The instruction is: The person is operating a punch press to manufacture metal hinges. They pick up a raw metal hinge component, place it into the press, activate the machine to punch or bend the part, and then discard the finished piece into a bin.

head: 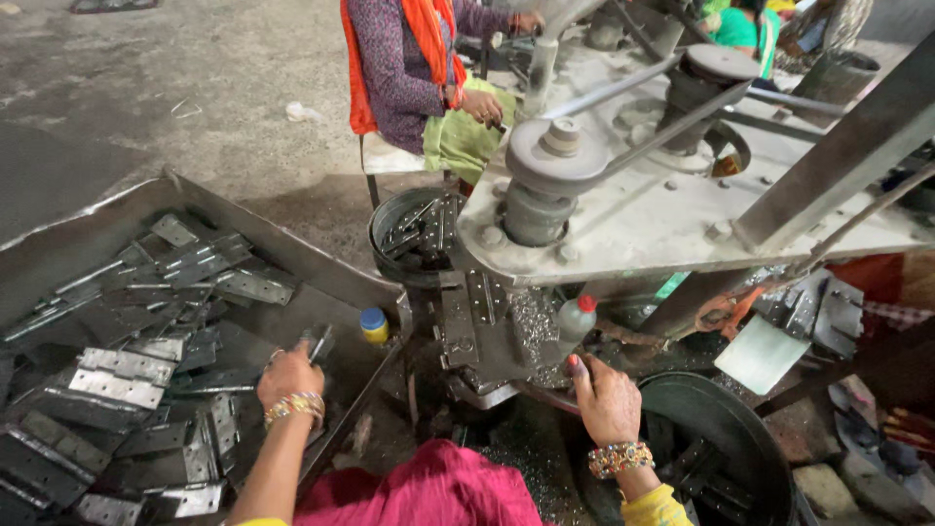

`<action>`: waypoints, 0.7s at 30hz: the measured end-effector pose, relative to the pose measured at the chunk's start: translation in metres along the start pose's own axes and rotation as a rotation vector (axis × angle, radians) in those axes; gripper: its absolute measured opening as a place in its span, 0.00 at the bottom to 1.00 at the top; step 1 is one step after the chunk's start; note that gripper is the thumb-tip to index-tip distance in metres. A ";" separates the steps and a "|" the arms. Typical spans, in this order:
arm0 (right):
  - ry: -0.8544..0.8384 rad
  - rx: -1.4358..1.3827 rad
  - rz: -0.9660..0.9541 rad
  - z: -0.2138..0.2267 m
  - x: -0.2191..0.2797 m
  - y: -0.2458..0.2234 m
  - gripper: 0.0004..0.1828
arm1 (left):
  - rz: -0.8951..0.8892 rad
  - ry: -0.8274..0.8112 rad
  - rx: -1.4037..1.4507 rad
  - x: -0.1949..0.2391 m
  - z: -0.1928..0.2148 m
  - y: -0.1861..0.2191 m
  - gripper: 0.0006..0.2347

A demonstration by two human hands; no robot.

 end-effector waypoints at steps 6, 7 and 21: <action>0.073 -0.079 0.059 -0.001 0.002 0.003 0.23 | -0.138 -0.257 0.091 -0.015 0.060 0.006 0.17; 0.077 -0.073 0.054 -0.002 0.002 0.004 0.23 | -0.230 -0.322 0.151 -0.013 0.069 0.019 0.17; 0.194 -0.136 0.160 0.002 0.007 0.005 0.22 | -0.575 -0.232 0.084 0.158 -0.005 0.269 0.25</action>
Point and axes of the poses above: each hand's wrist, its own x-axis away from the middle knuckle, its own z-axis out of the back of the hand, y = z × x, the point moved 3 cm from there along -x, towards the middle knuckle, and after that the axes turned 9 degrees about y, right-handed, at the moved point
